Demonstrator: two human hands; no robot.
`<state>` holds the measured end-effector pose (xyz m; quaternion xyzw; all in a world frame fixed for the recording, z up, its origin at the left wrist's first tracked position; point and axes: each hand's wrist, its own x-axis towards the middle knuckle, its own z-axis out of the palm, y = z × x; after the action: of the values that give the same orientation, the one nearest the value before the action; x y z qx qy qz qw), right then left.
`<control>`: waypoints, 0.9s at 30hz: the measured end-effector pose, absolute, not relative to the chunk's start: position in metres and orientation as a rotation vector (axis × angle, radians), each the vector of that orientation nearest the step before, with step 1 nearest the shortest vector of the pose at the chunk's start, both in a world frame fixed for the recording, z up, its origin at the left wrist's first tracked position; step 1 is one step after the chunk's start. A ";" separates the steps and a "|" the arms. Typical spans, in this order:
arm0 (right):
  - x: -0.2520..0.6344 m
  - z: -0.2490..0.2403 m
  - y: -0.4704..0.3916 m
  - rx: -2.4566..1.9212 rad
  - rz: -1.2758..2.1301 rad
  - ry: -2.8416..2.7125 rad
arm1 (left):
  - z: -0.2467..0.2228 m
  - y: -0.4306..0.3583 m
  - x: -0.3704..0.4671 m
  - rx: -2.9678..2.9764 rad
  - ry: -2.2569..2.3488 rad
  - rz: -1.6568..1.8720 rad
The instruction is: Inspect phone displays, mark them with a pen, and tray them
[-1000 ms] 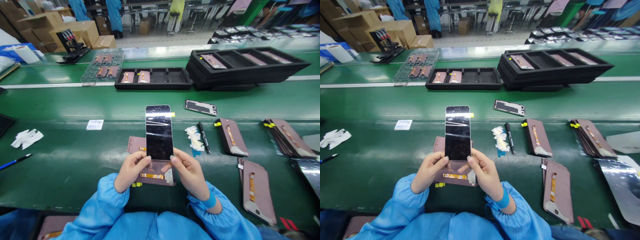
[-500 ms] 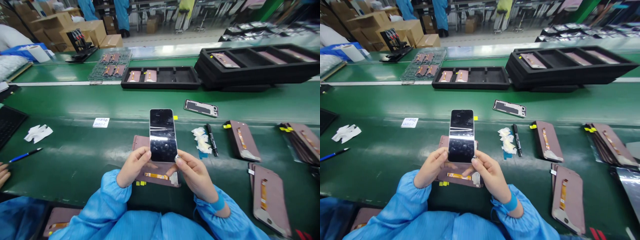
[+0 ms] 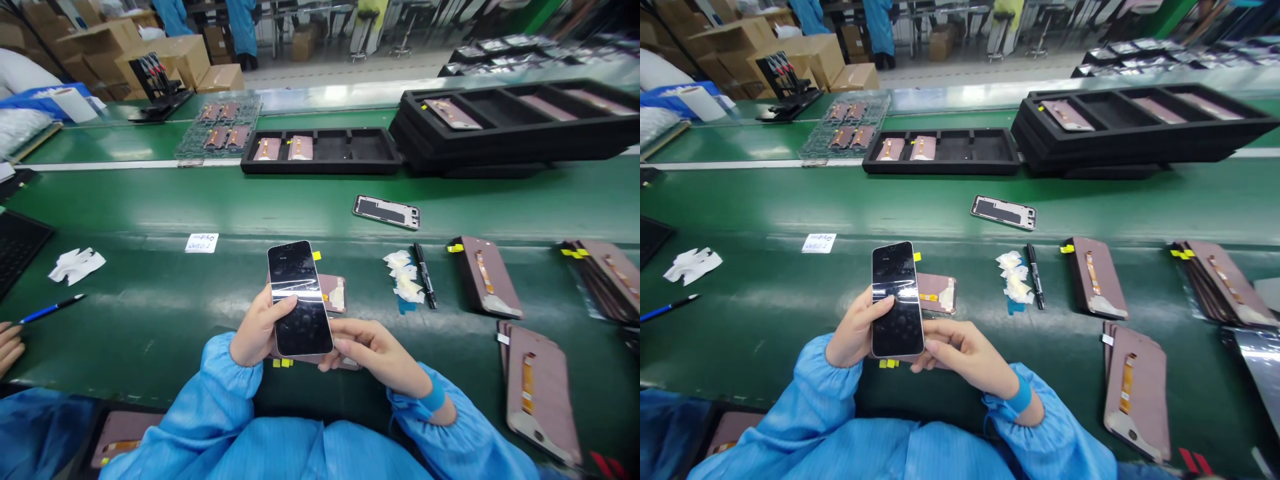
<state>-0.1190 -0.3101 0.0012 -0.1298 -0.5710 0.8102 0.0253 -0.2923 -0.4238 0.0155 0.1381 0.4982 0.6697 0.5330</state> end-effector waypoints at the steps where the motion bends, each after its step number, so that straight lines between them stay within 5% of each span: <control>1: -0.119 0.002 -0.310 -0.403 2.506 -1.760 | 0.015 -0.424 -0.292 0.329 1.185 1.600; 27: -0.124 -0.014 -0.315 -0.673 2.705 -1.511 | 0.014 -0.424 -0.284 0.523 1.229 1.479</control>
<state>-0.1239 -0.3154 -0.0140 -0.2124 -0.4766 0.8530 -0.0145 -0.2843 -0.4244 0.0140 0.2205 0.5178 0.6231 0.5431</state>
